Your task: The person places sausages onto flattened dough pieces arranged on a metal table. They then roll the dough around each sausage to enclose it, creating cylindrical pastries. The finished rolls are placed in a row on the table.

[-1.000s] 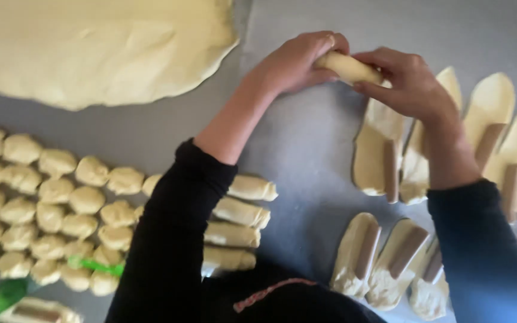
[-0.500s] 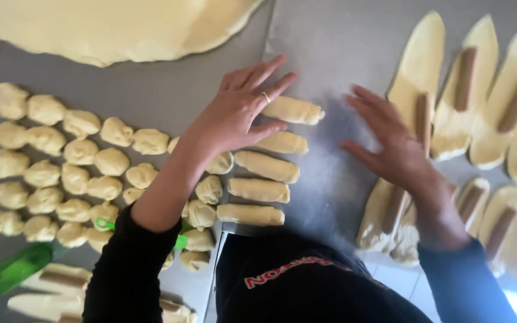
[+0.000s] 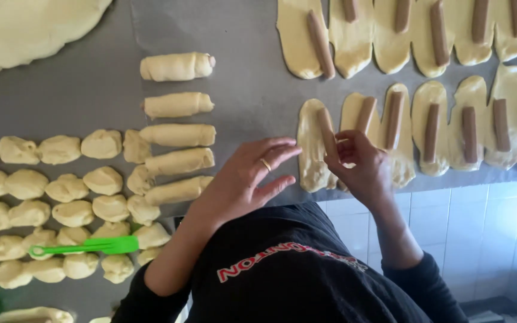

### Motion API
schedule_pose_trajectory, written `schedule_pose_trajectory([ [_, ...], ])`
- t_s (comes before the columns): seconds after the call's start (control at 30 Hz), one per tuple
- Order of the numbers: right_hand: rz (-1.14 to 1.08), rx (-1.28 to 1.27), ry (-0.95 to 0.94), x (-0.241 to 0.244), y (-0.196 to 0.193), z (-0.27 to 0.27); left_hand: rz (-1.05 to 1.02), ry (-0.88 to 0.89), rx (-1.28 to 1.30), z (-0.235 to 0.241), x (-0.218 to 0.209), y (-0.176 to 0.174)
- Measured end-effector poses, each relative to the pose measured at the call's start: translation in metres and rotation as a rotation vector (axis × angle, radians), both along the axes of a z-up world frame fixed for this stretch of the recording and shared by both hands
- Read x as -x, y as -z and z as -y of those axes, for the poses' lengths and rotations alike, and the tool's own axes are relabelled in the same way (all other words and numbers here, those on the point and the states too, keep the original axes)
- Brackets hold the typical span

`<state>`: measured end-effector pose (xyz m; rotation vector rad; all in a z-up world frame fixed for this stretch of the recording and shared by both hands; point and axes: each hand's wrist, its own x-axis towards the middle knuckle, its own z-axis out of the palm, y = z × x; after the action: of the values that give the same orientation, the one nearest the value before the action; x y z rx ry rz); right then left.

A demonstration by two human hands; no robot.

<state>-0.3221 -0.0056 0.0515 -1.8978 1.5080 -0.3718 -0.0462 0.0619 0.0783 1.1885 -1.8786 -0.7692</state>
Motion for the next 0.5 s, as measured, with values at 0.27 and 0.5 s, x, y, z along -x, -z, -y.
schedule_pose_trajectory([
  [0.27, 0.257, 0.189, -0.297, 0.037, 0.002, -0.005, 0.157, -0.138, 0.104, -0.036, 0.088, 0.085],
  [0.5, 0.338, 0.526, -0.577, 0.055, 0.039, -0.013, 0.353, -0.147, 0.284, -0.037, 0.104, 0.119],
])
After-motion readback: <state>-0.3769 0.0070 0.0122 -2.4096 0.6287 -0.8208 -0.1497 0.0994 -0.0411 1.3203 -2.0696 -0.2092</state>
